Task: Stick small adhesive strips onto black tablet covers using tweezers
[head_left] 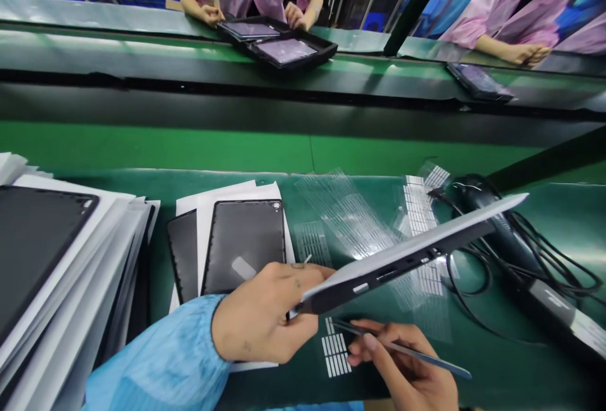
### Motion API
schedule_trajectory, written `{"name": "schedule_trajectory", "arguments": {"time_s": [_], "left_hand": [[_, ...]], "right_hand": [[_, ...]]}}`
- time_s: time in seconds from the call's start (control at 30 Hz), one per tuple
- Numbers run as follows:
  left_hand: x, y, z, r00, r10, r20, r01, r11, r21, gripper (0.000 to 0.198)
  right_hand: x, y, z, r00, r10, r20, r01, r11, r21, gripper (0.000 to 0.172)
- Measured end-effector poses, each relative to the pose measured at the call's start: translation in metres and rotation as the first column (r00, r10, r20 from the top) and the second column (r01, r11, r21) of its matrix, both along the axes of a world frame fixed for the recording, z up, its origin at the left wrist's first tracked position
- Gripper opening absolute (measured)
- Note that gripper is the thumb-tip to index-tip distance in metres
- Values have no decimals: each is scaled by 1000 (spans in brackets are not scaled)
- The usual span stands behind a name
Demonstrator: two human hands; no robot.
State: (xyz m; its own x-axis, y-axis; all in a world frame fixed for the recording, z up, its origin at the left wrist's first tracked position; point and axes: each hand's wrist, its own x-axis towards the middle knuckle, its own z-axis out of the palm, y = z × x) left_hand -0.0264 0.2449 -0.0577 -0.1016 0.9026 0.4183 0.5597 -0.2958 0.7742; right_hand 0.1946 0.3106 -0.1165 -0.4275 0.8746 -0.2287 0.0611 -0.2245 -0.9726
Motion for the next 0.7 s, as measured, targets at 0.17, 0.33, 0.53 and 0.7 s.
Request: {"name": "schedule_trajectory", "arguments": {"time_s": [0.17, 0.33, 0.53, 0.7], "left_hand": [[-3, 1, 0, 997, 10, -79, -9, 1000, 18, 25], [-3, 1, 2, 998, -12, -69, 11, 1000, -12, 28], [-1, 3, 4, 1000, 9, -24, -11, 997, -81, 25], [-1, 3, 2, 1000, 20, 3, -20, 996, -82, 25]], "right_hand": [[13, 14, -9, 970, 243, 19, -244, 962, 127, 10], [12, 15, -9, 973, 227, 46, -231, 964, 132, 9], [8, 10, -4, 981, 194, 19, -195, 978, 67, 17], [-5, 2, 9, 1000, -3, 8, 3, 1000, -25, 25]]}}
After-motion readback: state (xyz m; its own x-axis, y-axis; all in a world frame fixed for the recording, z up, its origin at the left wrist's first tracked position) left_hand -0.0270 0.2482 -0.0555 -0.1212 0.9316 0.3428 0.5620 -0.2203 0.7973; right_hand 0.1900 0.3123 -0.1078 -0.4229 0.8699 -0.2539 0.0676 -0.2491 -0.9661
